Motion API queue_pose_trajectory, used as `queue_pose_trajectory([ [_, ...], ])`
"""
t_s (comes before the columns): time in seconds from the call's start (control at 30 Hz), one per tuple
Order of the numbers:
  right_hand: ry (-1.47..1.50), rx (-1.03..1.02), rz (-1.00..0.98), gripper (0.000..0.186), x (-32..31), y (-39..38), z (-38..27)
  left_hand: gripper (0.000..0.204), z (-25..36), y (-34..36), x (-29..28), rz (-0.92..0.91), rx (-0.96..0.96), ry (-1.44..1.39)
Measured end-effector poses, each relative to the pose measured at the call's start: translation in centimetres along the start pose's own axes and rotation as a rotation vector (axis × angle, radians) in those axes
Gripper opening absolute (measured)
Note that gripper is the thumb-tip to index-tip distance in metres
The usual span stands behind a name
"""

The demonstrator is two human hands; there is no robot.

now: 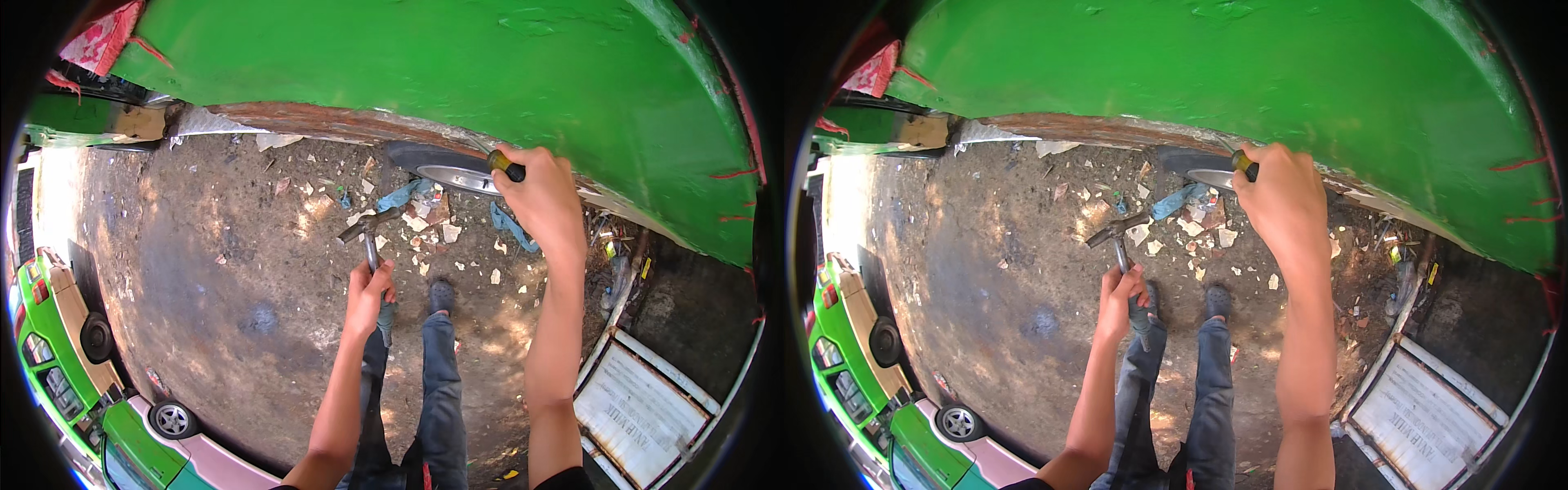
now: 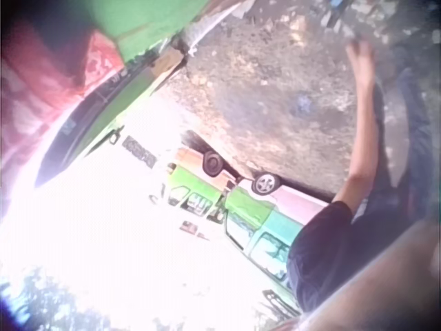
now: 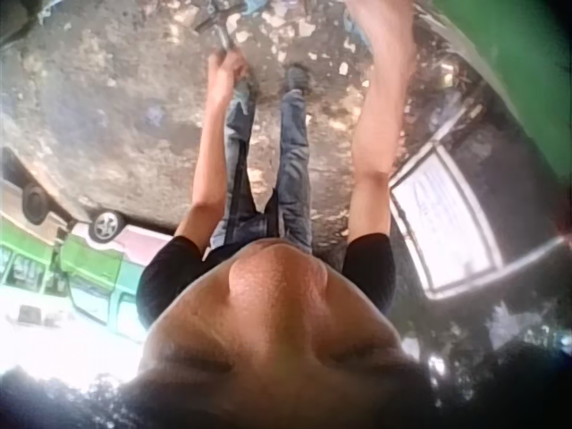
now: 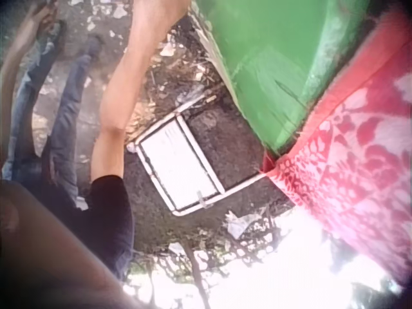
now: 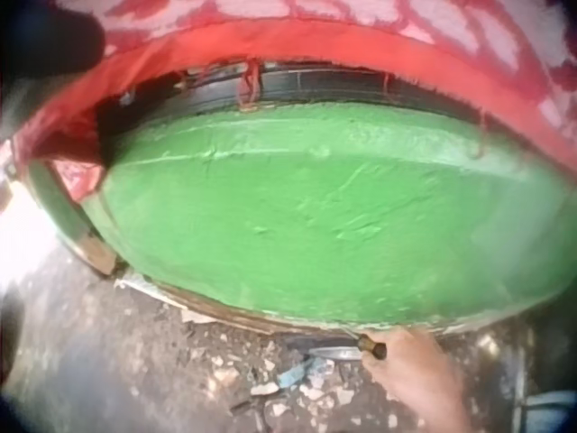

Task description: The person uses a hammer and a screwdriver to tap and pry along the lower edge of a green vehicle panel. They then place the tools on a metal step and spray a lubricant from a can onto the step area.

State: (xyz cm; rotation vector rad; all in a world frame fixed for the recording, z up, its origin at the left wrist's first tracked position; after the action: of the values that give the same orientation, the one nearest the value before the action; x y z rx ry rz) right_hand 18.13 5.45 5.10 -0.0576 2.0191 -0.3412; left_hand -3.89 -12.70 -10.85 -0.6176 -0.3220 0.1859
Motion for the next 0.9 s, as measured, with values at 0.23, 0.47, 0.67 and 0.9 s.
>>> queue_pose_trajectory([
  [0.23, 0.052, 0.007, 0.043, 0.037, 0.6, -1.2, -0.3, 0.026, 0.0, 0.0, -1.0, -0.003, -0.003, 0.004],
  [0.47, -0.011, 0.143, -0.102, 0.039, 2.2, -0.1, -0.7, 0.025, 0.1, 0.6, -1.4, 0.004, -0.003, 0.001],
  [0.67, 0.04, 0.094, 0.047, 0.041, 1.1, -1.2, 0.1, 0.029, 0.8, 0.9, -1.1, -0.014, -0.003, 0.083],
  [0.9, 0.107, 0.098, 0.018, 0.04, 1.0, -1.2, 0.8, 0.029, 0.9, 0.9, -1.4, 0.006, 0.002, 0.06],
])
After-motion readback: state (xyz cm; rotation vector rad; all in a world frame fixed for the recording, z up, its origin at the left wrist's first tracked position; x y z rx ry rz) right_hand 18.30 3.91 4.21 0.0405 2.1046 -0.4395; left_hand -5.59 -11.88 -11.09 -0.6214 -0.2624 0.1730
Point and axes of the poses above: each hand's wrist, its own y-axis towards the middle knuckle, its own x-axis out of the palm, z = x × y, the point moved 8 cm from there along y, towards the middle knuckle, and after that the axes turned 5 degrees about x, right-handed, at the moved point
